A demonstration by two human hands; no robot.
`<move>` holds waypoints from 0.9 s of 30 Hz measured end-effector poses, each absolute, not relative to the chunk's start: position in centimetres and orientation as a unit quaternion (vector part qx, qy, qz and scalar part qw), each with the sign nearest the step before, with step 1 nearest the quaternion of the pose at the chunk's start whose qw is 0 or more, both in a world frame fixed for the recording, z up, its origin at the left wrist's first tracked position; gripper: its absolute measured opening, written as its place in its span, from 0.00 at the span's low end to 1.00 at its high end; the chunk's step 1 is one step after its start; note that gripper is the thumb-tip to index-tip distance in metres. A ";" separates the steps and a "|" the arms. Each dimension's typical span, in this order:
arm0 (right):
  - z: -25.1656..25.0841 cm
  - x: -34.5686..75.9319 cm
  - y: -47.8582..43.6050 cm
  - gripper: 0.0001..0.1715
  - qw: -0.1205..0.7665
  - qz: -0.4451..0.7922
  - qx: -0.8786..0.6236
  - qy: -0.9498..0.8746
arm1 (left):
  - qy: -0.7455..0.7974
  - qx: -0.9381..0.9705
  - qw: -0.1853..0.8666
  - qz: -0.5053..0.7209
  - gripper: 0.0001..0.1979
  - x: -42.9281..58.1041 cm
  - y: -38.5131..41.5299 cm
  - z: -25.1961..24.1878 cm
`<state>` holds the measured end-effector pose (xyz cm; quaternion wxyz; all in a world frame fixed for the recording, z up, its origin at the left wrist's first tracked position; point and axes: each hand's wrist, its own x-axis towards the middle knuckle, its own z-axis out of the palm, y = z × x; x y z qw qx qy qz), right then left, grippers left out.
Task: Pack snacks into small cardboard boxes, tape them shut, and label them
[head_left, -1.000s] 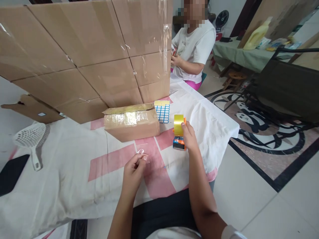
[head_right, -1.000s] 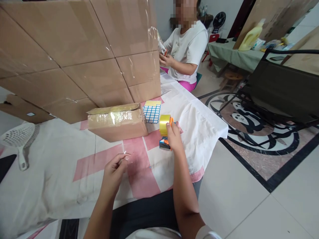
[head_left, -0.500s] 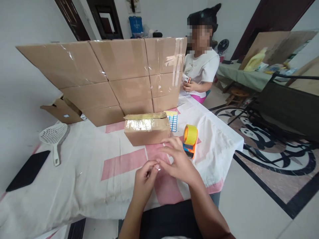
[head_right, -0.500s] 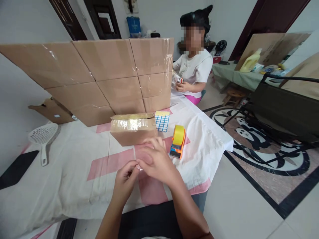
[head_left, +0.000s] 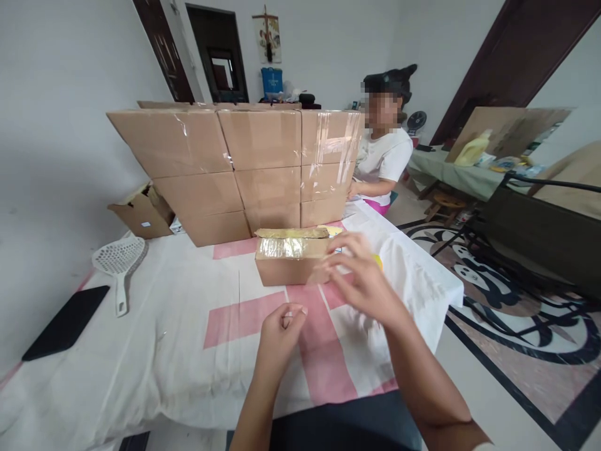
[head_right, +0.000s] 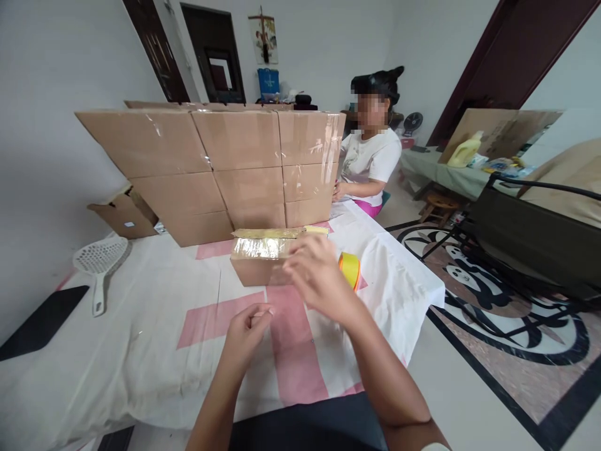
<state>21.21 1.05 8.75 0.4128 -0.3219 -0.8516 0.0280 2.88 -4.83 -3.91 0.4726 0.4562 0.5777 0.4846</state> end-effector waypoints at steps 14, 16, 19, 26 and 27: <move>9.6 19.3 18.0 0.06 0.208 0.251 -0.463 -0.824 | 0.625 0.696 0.138 0.324 0.30 4.9 4.8 -0.8; 8.6 19.1 19.4 0.06 0.176 0.249 -0.482 -0.821 | 0.642 0.697 0.127 0.294 0.28 5.5 5.6 -1.5; 7.3 19.2 20.5 0.07 0.151 0.258 -0.480 -0.825 | 0.650 0.686 0.131 0.299 0.28 6.0 5.4 -2.7; 6.4 19.6 20.4 0.04 0.194 0.202 -0.398 -0.874 | 0.651 0.677 0.147 0.310 0.30 6.5 4.7 -3.8; 6.6 19.7 20.1 0.04 0.216 0.183 -0.372 -0.884 | 0.651 0.676 0.147 0.314 0.30 6.5 4.9 -3.8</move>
